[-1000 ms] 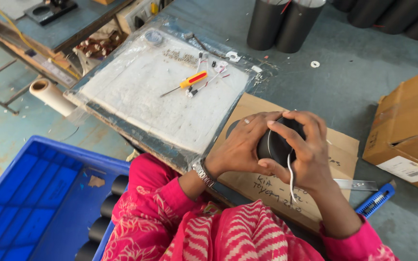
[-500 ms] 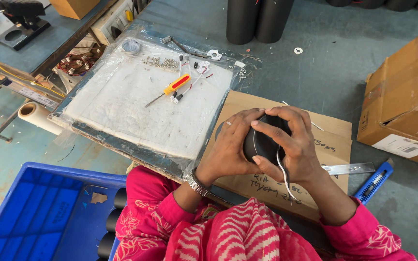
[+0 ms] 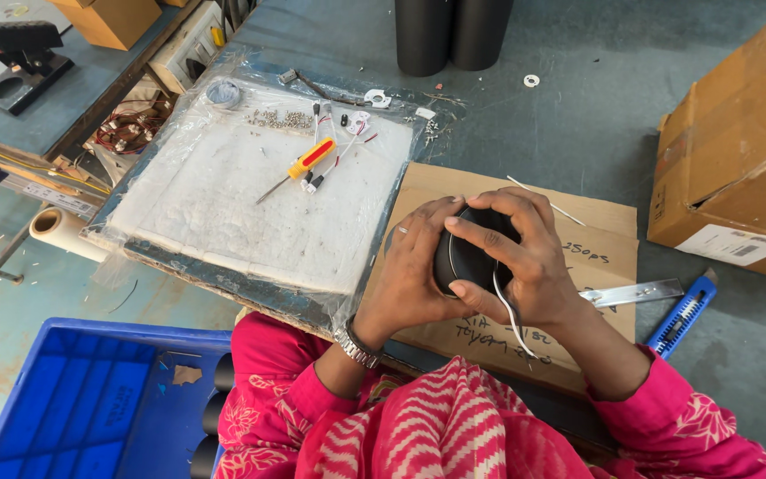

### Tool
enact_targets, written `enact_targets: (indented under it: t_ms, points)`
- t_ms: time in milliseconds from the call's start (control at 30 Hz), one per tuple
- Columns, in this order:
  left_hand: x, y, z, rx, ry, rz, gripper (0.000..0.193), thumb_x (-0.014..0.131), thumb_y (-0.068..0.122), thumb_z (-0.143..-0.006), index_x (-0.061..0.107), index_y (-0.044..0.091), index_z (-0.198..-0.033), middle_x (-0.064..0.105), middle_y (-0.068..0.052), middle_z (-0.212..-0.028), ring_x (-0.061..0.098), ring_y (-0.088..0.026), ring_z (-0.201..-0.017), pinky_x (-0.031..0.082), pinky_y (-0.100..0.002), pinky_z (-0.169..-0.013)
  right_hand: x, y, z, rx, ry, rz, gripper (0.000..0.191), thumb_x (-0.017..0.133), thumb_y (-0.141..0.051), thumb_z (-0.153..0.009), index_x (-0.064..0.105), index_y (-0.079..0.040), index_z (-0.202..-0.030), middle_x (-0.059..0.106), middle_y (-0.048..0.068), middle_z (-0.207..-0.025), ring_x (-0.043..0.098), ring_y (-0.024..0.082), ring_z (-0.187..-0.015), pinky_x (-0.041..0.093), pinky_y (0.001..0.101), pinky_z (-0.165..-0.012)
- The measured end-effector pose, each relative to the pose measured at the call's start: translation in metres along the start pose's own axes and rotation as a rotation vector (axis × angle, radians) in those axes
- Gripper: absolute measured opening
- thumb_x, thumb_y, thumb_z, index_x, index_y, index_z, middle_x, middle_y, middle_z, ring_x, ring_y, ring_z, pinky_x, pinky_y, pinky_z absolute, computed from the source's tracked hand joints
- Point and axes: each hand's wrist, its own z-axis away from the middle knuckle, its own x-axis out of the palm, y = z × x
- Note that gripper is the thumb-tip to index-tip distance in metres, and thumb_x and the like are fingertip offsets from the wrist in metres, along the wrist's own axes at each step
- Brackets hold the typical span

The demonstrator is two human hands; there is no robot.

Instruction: The person assembles a black cylindrical light fixture at a factory workbench. They thread a wire through the housing, insert an LED driver module with wires into the cylinder, connect the driver's wires to a connector, press the driver into place, and attach a metal base plate to the bottom of the housing before setting the unit aside.

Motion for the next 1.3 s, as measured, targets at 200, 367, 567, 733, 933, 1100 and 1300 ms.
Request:
enact_targets:
  t_ms: [200,367,567,733,933,1100,1300]
  points:
    - [0.001,0.002,0.003,0.000,0.008,-0.032,0.103,0.089,0.031,-0.067,0.039,0.008,-0.154,0.049,-0.015,-0.154,0.049,-0.036,-0.145,0.036,-0.048,-0.123,0.002,-0.002,0.003,0.005,0.010,0.002,0.059,0.079,-0.043,-0.080,0.069,-0.013,-0.130,0.056,0.013,-0.135,0.052,0.037,-0.127,0.044,0.0500,-0.112]
    - [0.002,0.002,0.003,0.005,0.025,-0.041,0.102,0.089,0.029,-0.068,0.039,0.008,-0.154,0.050,-0.016,-0.153,0.049,-0.037,-0.144,0.037,-0.048,-0.122,0.003,-0.003,0.003,0.012,0.015,0.002,0.058,0.078,-0.043,-0.081,0.069,-0.013,-0.130,0.057,0.013,-0.134,0.053,0.036,-0.125,0.045,0.0494,-0.111]
    - [0.002,0.002,0.002,0.027,0.031,-0.038,0.102,0.089,0.029,-0.065,0.040,0.007,-0.151,0.050,-0.016,-0.151,0.051,-0.038,-0.142,0.039,-0.049,-0.120,0.005,-0.002,0.004,0.015,0.048,0.025,0.056,0.077,-0.043,-0.083,0.069,-0.013,-0.130,0.058,0.014,-0.130,0.055,0.036,-0.122,0.045,0.0484,-0.108]
    - [0.003,0.004,0.002,0.032,0.055,-0.050,0.100,0.090,0.028,-0.065,0.041,0.006,-0.150,0.051,-0.016,-0.151,0.051,-0.038,-0.142,0.040,-0.049,-0.121,0.005,-0.003,0.004,0.028,0.056,0.014,0.058,0.077,-0.043,-0.084,0.067,-0.007,-0.129,0.059,0.014,-0.130,0.056,0.036,-0.123,0.045,0.0496,-0.109]
    - [0.003,0.008,0.001,0.024,0.071,-0.045,0.099,0.090,0.030,-0.066,0.042,0.006,-0.149,0.052,-0.017,-0.150,0.052,-0.038,-0.141,0.039,-0.049,-0.120,0.001,-0.003,0.003,0.010,0.037,0.032,0.055,0.076,-0.043,-0.083,0.068,-0.007,-0.125,0.058,0.017,-0.132,0.055,0.037,-0.124,0.044,0.0492,-0.109]
    - [0.001,0.011,0.001,0.025,0.084,-0.015,0.101,0.089,0.031,-0.066,0.041,0.005,-0.151,0.051,-0.017,-0.149,0.050,-0.037,-0.142,0.036,-0.049,-0.121,0.000,-0.003,-0.002,-0.017,0.035,0.050,0.056,0.073,-0.044,-0.083,0.068,-0.005,-0.123,0.060,0.016,-0.130,0.055,0.037,-0.123,0.044,0.0514,-0.113]
    - [-0.002,0.009,0.002,0.059,0.116,0.000,0.100,0.089,0.031,-0.067,0.041,0.004,-0.150,0.051,-0.017,-0.149,0.050,-0.037,-0.144,0.036,-0.048,-0.122,0.000,-0.009,-0.005,-0.013,0.024,0.052,0.054,0.075,-0.043,-0.084,0.067,-0.004,-0.120,0.059,0.016,-0.128,0.056,0.037,-0.122,0.046,0.0492,-0.108]
